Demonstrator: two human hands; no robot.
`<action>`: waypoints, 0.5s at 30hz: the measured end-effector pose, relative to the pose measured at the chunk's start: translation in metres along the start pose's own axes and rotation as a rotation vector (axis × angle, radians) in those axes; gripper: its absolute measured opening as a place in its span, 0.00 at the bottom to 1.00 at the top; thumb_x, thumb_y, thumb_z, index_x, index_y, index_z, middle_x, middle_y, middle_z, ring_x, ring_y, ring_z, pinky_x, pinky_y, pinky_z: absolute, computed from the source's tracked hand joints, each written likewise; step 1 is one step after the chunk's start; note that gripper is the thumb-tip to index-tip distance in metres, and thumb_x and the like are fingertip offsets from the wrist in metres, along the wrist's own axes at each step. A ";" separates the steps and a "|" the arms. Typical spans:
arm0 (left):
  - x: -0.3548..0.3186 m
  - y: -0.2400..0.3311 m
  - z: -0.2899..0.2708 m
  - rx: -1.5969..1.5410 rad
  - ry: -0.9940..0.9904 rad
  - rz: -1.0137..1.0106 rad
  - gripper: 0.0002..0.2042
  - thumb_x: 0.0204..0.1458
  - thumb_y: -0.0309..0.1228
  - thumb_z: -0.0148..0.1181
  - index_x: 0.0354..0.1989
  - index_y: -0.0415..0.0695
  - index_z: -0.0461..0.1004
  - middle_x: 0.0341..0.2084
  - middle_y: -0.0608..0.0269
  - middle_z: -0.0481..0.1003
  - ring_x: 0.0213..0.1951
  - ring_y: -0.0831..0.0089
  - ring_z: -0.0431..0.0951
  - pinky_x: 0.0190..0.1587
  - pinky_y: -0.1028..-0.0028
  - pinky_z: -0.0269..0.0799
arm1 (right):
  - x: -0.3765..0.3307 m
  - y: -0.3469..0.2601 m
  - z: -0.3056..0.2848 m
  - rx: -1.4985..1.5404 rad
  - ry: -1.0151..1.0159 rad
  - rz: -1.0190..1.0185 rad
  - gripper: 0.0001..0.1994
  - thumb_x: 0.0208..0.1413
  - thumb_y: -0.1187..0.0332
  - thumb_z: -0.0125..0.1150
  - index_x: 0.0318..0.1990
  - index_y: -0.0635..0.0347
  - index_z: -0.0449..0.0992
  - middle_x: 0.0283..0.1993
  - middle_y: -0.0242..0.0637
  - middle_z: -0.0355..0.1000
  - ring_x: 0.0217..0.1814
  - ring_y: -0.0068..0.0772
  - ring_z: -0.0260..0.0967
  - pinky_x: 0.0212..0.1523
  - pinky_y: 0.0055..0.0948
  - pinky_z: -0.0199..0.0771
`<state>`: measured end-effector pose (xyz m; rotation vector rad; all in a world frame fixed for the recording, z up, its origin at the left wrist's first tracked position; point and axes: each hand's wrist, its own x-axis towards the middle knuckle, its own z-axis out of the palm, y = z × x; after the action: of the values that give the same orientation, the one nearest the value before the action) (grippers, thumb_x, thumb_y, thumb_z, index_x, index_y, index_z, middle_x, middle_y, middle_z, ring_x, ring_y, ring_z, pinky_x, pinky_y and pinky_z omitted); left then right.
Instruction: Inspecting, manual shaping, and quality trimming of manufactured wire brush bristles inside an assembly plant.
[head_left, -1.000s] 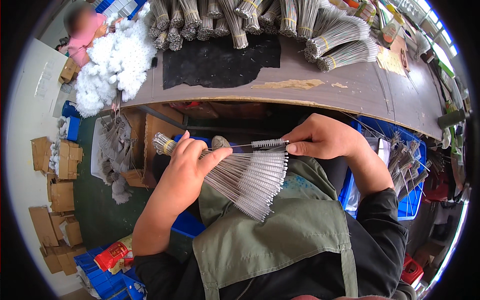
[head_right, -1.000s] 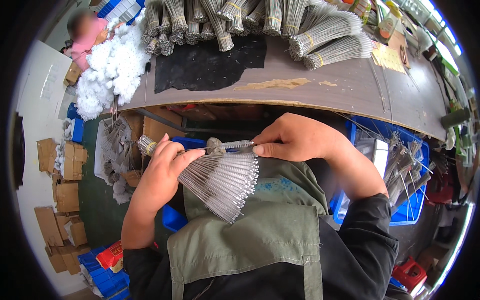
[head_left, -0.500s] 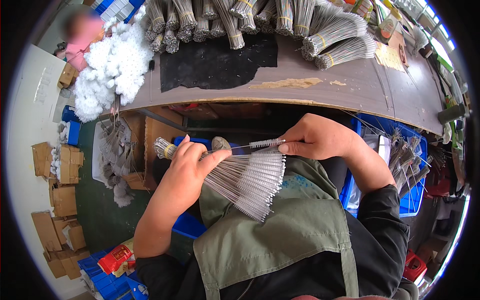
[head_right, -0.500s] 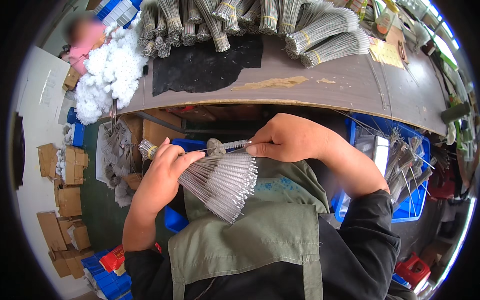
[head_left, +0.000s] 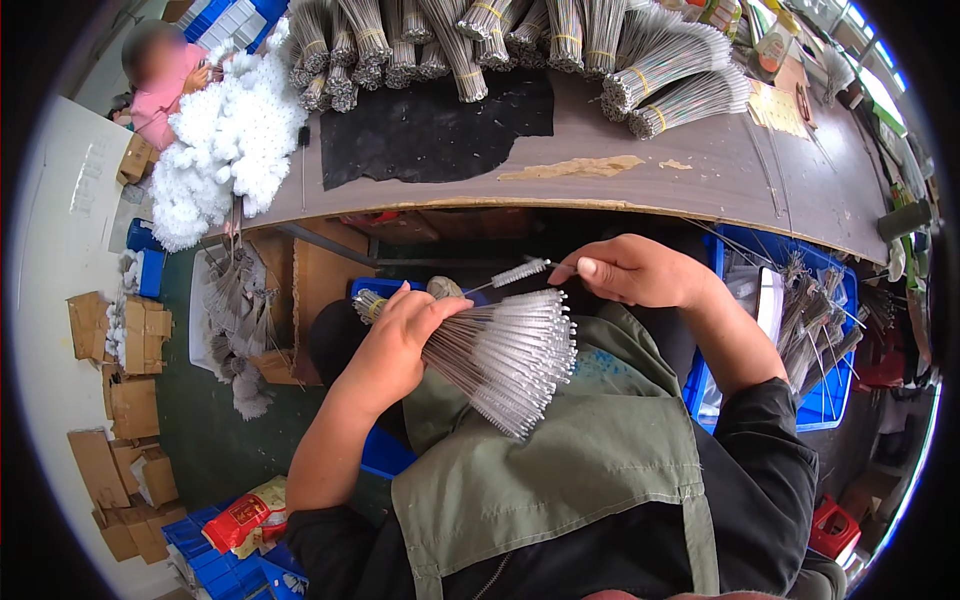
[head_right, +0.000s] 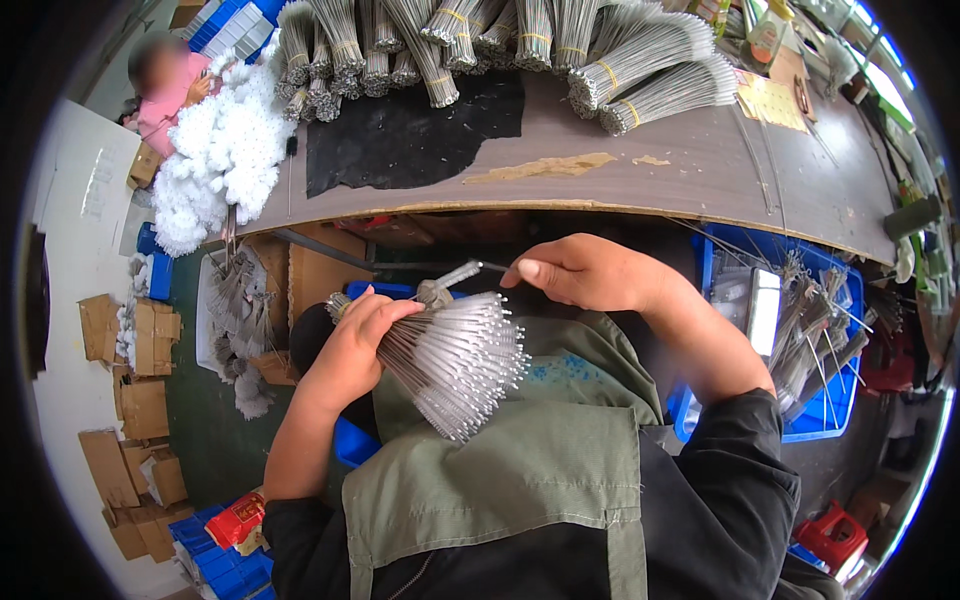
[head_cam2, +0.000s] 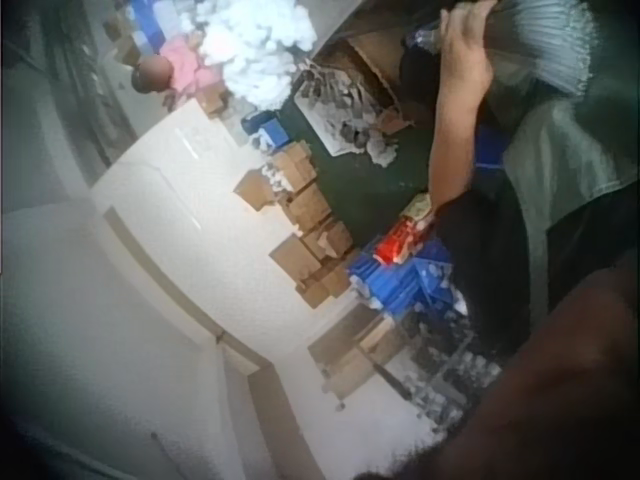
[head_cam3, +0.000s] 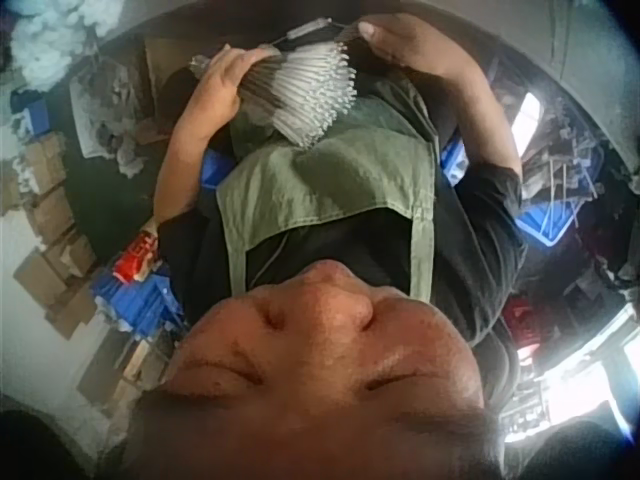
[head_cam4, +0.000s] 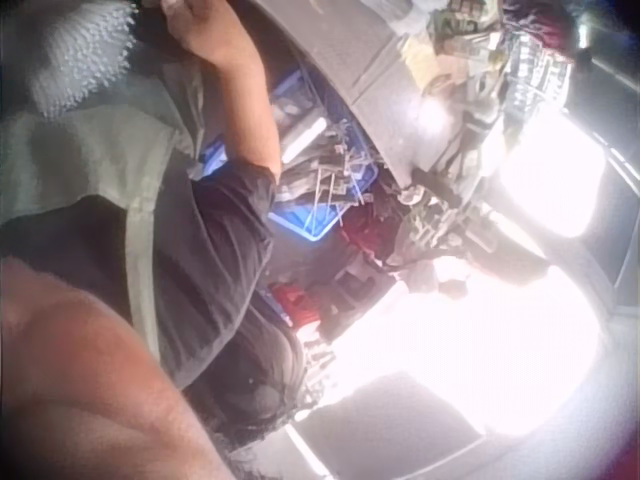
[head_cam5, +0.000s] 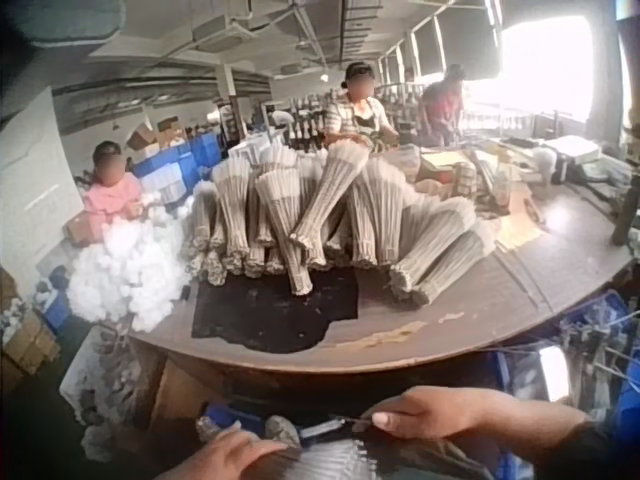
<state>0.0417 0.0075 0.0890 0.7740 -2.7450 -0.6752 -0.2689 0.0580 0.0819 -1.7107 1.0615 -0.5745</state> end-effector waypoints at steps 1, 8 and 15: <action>0.001 -0.002 0.003 -0.011 0.055 0.009 0.30 0.36 0.10 0.49 0.51 0.48 0.65 0.34 0.59 0.69 0.42 0.58 0.70 0.57 0.56 0.58 | -0.002 0.008 0.005 0.191 0.026 0.031 0.23 0.63 0.53 0.41 0.48 0.65 0.71 0.26 0.34 0.67 0.28 0.27 0.64 0.33 0.24 0.65; 0.020 -0.024 0.044 -0.429 0.298 -0.135 0.27 0.37 0.20 0.60 0.51 0.41 0.64 0.39 0.53 0.72 0.45 0.57 0.72 0.49 0.67 0.66 | 0.025 0.022 0.061 0.767 0.270 -0.295 0.36 0.55 0.40 0.45 0.59 0.64 0.56 0.42 0.34 0.63 0.44 0.24 0.60 0.45 0.24 0.61; 0.035 -0.039 0.077 -0.581 0.349 -0.293 0.24 0.39 0.29 0.67 0.48 0.42 0.69 0.41 0.57 0.74 0.44 0.65 0.74 0.48 0.71 0.67 | 0.037 -0.006 0.051 0.290 0.511 -0.288 0.31 0.46 0.68 0.66 0.56 0.65 0.59 0.49 0.38 0.65 0.52 0.26 0.61 0.53 0.26 0.60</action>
<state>0.0050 -0.0123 0.0053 1.0298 -1.9867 -1.1911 -0.2086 0.0526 0.0643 -1.4991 1.0157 -1.3364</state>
